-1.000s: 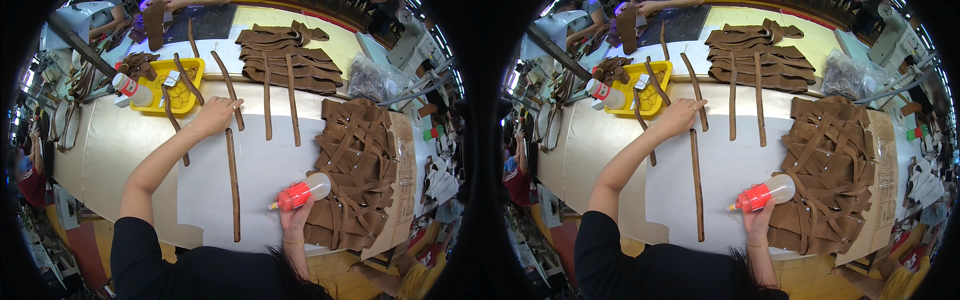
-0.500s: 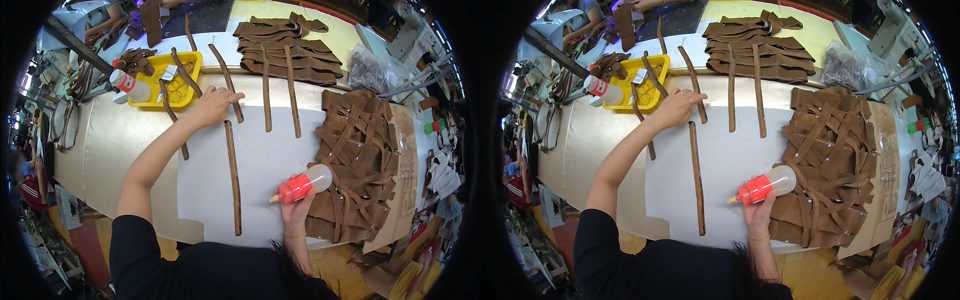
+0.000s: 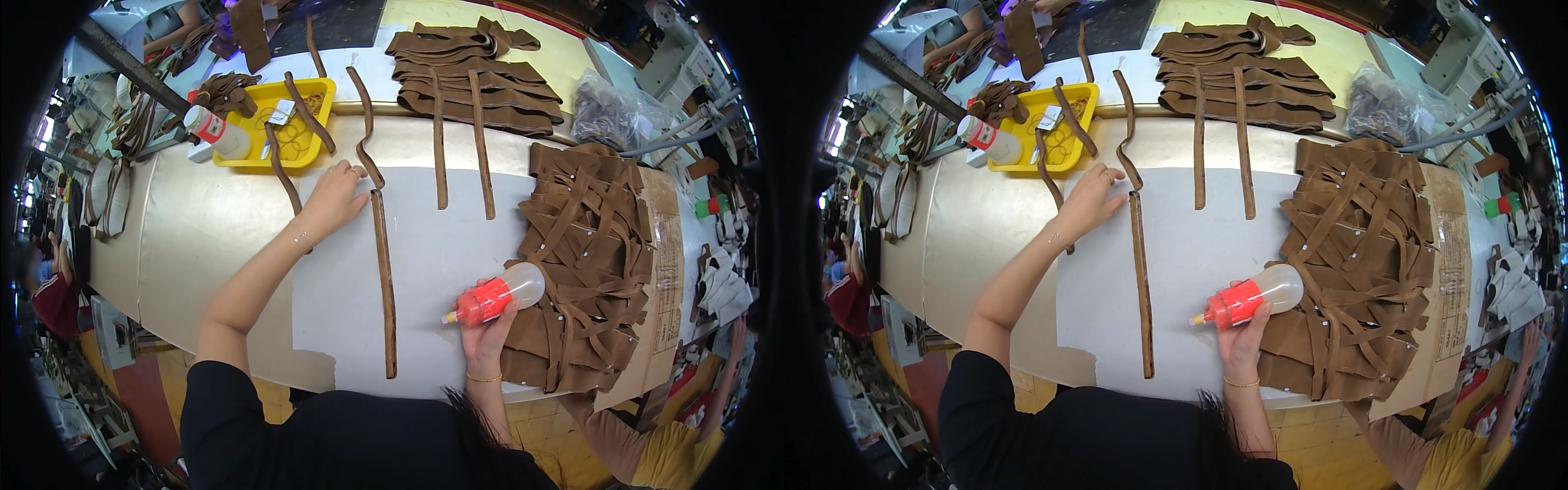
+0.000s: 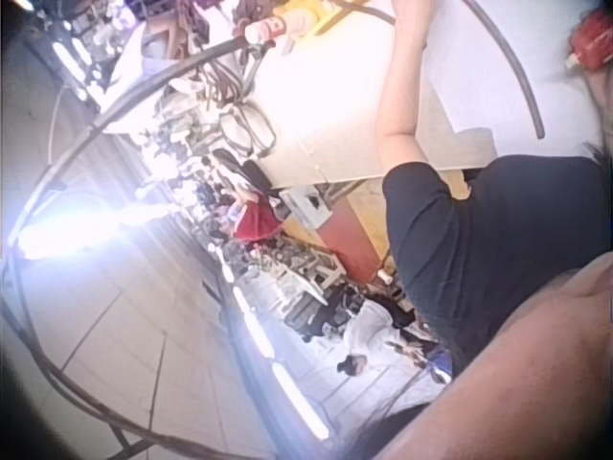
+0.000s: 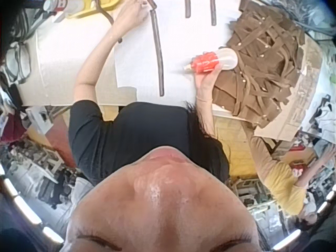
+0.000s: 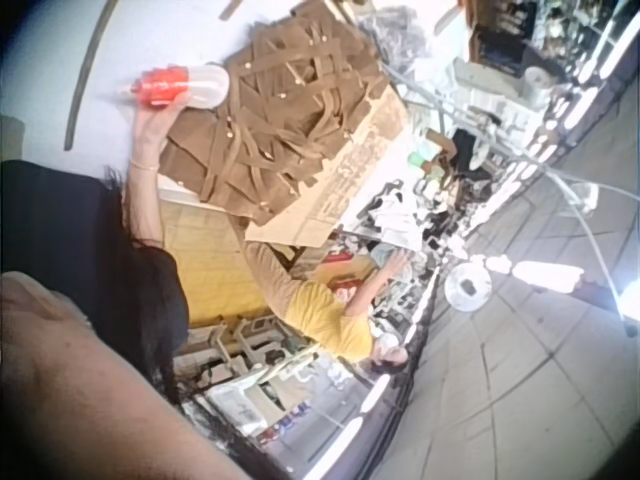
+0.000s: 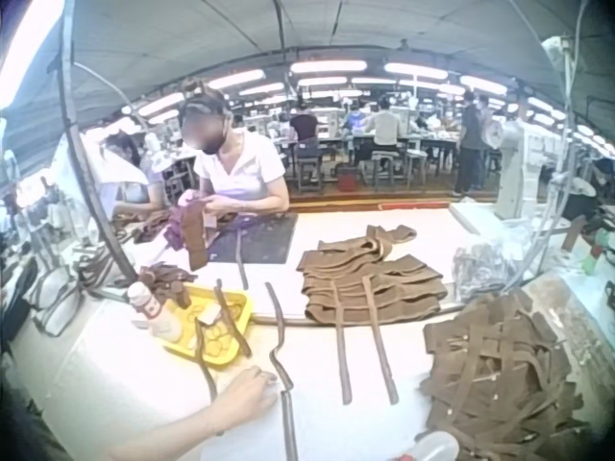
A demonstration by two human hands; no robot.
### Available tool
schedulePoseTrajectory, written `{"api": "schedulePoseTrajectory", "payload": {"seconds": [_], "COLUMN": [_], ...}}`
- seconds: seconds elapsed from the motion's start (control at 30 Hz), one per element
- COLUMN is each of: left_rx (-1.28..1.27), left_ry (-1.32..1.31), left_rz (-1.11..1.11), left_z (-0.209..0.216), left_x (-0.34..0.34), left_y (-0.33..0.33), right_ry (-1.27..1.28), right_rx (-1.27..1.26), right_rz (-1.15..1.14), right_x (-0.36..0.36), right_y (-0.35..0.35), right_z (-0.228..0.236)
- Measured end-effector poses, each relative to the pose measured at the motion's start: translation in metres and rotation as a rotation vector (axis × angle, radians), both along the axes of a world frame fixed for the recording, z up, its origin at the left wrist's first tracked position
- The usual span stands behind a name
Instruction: The person applies glue from a red-capped bottle to long brown leather strips and larger leather pieces on a white worktable. They place glued strips onto other pieces and arrange them in rows, handling items one at a time.
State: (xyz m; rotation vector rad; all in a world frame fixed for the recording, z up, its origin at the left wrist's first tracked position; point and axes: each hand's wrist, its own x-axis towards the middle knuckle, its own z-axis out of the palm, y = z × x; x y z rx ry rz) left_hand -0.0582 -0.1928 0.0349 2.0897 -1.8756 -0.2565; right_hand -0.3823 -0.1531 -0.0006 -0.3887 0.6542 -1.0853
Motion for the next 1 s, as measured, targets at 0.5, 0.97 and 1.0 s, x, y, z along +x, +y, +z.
{"api": "schedulePoseTrajectory", "payload": {"seconds": [0.5, 0.97, 1.0], "left_rx": [0.103, 0.061, 0.049], "left_ry": [0.41, 1.088, 1.094], "left_rz": [0.143, 0.105, 0.061], "left_z": [-0.017, 0.025, 0.032], "left_x": [-0.011, -0.044, -0.047], "left_y": [0.008, 0.019, 0.019], "right_ry": [0.001, 0.02, 0.022], "right_rx": [-0.007, 0.006, 0.002], "right_rz": [-0.028, -0.027, -0.019], "right_x": [0.001, 0.001, 0.0], "right_y": [-0.001, 0.0, 0.0], "right_z": [-0.003, -0.002, -0.002]}}
